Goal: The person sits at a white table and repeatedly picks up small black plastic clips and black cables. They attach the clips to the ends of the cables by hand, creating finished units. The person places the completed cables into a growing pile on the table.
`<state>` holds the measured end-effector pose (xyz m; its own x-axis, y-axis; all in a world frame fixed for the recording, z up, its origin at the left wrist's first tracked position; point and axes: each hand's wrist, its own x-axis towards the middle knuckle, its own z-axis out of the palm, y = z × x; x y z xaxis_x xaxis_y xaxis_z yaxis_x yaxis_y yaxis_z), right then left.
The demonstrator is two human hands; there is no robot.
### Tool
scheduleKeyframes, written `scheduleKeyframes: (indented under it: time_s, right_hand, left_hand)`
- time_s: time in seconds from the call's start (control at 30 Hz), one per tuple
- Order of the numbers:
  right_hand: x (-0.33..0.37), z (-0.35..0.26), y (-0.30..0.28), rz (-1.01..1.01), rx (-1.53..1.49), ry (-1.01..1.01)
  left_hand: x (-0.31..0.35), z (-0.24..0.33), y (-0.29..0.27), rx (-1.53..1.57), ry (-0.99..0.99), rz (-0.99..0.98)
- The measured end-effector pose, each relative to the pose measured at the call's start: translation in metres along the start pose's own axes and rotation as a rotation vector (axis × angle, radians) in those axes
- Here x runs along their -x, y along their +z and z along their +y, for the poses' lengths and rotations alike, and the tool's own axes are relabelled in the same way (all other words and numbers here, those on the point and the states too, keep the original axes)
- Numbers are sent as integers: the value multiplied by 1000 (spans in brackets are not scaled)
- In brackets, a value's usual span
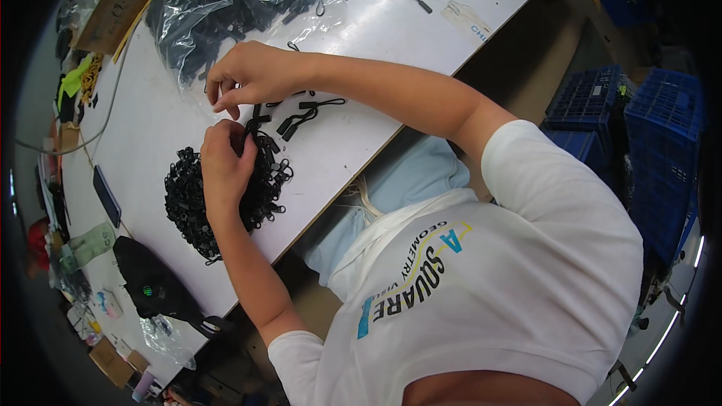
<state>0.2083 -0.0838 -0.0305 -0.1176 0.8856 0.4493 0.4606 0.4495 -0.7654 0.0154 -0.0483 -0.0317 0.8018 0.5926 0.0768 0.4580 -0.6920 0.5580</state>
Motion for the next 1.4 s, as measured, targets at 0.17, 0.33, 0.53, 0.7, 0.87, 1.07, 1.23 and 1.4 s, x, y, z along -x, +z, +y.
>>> scheduleKeyframes:
  time_s: [0.17, 0.33, 0.53, 0.7, 0.87, 1.07, 1.23, 1.4]
  right_hand:
    - [0, -13, -9, -110, 25, 96]
    - [1, -15, -12, -60, 37, 90]
    - [1, -8, -8, -31, 82, 17]
    - [2, -7, -7, -115, 91, 94]
    - [2, -6, -6, -141, 180, 87]
    - [3, -9, -7, -154, 202, 136]
    - [3, -9, -4, -123, 250, 90]
    - [3, -1, 0, -138, 308, -35]
  left_hand:
    - [0, -1, -5, 96, -9, 4]
    - [1, -5, -15, 302, 5, -35]
    - [-1, -7, -9, 145, 120, 97]
    - [-1, -6, -11, 151, 109, 1]
    - [-1, -5, -15, 234, 171, -73]
    - [-1, -7, -13, 111, 125, 71]
    - [-1, -1, -10, 23, 95, -18]
    - [1, -8, -7, -66, 168, 29]
